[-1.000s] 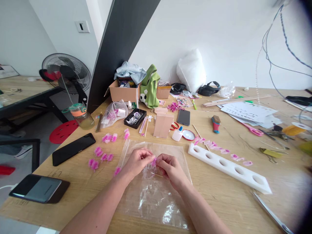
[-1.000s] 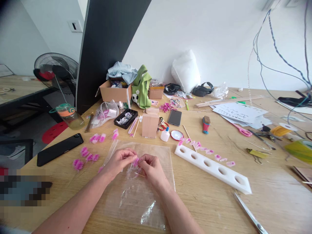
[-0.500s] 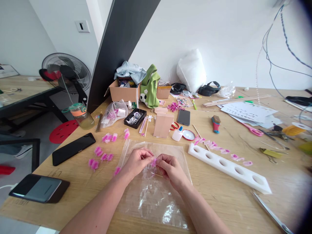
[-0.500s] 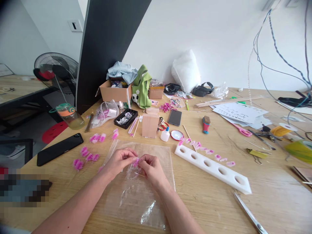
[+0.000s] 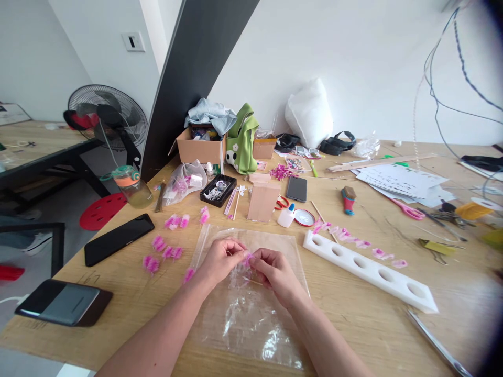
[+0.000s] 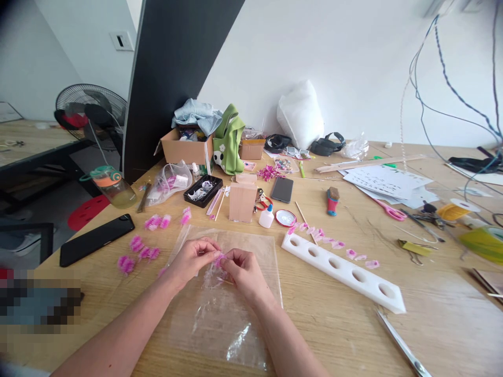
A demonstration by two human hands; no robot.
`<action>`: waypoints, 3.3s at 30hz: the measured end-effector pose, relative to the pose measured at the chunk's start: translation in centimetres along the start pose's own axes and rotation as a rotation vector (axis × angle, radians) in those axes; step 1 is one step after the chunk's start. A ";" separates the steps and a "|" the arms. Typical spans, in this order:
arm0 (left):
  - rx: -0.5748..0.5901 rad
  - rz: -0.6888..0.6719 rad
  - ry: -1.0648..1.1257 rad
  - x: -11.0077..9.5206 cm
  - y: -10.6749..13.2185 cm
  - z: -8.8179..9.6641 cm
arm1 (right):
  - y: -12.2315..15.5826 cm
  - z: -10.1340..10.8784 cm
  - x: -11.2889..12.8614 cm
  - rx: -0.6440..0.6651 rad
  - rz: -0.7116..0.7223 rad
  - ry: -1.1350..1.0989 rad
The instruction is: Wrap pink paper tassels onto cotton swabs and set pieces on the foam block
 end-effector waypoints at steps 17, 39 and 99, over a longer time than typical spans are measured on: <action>-0.029 -0.799 -0.533 -1.2 1.2 -0.4 | -0.2 0.9 -0.5 0.004 -0.176 -0.465; 0.102 -0.023 0.207 -0.5 0.1 0.5 | 0.0 0.9 0.2 -0.086 -0.024 -0.363; 0.101 0.140 0.205 0.0 0.2 0.0 | 0.3 0.1 0.5 -0.092 0.028 -0.007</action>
Point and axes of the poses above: each hand's wrist, its own y-axis away from the middle knuckle, its own z-axis out of the back of the hand, x = y × z, the point moved 3 cm from there along -y, towards the middle knuckle, and after that the axes turned 1 degree about y, right-handed, at the moved point
